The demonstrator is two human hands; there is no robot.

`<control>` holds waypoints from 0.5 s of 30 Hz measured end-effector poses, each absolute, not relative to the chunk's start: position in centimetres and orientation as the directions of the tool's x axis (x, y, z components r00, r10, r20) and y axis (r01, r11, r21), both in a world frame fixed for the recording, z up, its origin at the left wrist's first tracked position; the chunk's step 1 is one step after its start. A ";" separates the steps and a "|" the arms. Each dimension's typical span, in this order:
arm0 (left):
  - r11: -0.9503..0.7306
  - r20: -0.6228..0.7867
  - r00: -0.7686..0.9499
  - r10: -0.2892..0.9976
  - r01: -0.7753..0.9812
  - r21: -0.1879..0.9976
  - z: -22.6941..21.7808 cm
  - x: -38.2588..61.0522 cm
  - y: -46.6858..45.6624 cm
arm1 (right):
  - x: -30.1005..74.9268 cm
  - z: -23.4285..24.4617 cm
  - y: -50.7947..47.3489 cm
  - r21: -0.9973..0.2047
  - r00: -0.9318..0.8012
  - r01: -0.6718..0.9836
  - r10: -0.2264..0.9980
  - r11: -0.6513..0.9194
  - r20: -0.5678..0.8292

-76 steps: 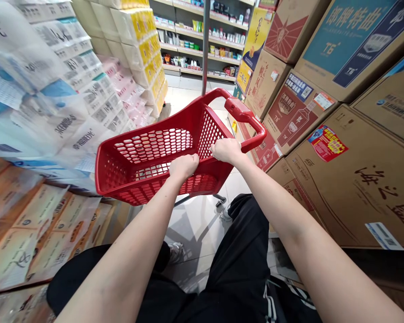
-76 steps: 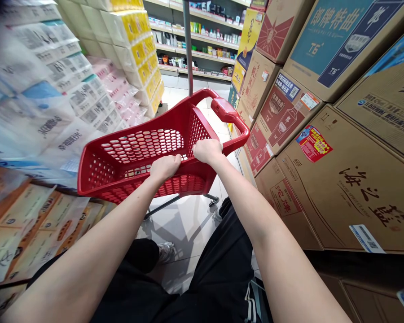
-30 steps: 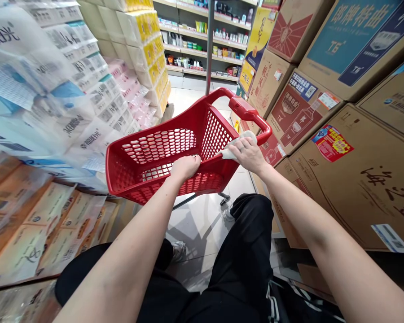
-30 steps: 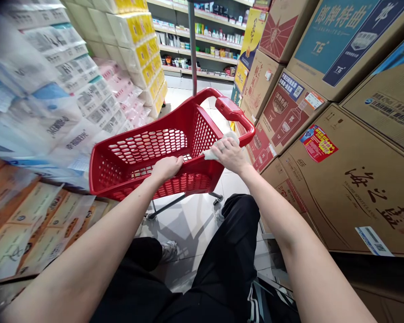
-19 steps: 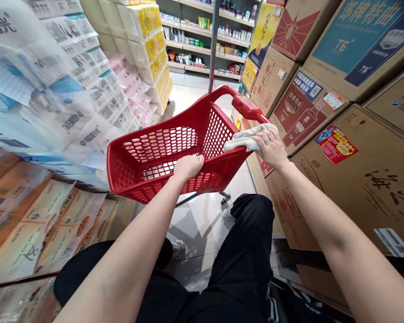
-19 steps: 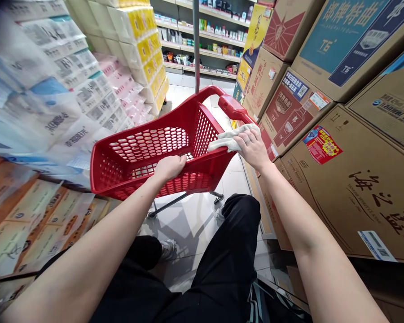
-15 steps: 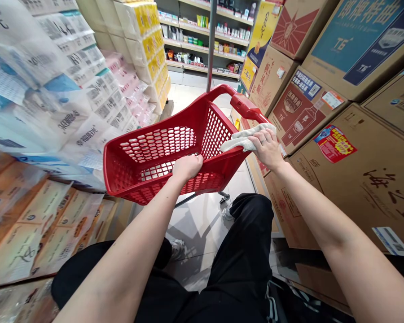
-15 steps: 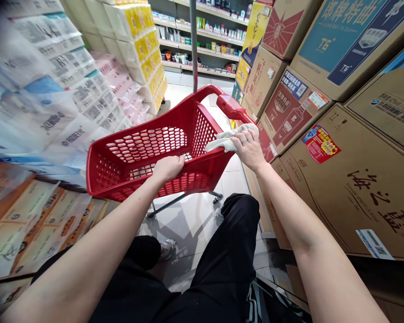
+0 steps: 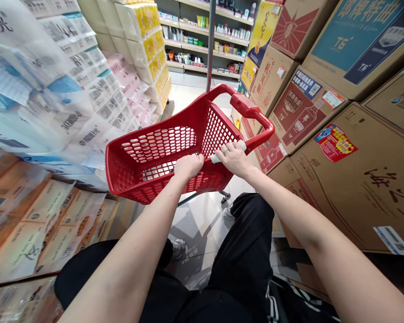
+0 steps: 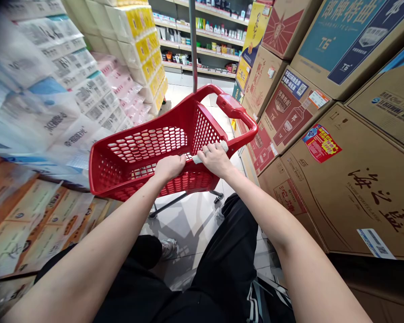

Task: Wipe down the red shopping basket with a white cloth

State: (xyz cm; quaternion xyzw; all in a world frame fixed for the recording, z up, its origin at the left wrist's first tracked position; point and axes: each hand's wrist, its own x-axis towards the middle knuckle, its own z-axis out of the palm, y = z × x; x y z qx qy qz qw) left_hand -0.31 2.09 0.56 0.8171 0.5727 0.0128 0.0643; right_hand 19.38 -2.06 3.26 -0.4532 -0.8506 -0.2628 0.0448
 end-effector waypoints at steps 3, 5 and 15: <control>-0.349 -0.057 0.358 0.932 0.928 0.130 0.7 -0.4 2.1 | 20.1 3.7 -2.1 0.403 -0.582 0.798 0.749 0.449 0.317; -0.358 -0.060 0.367 0.928 0.925 0.124 0.8 -0.5 2.0 | 21.1 4.0 -2.0 0.416 -0.582 0.796 0.744 0.440 0.328; -0.275 -0.092 0.292 0.952 0.948 0.163 1.2 -0.1 1.7 | 22.9 5.2 -1.5 0.416 -0.586 0.787 0.762 0.456 0.274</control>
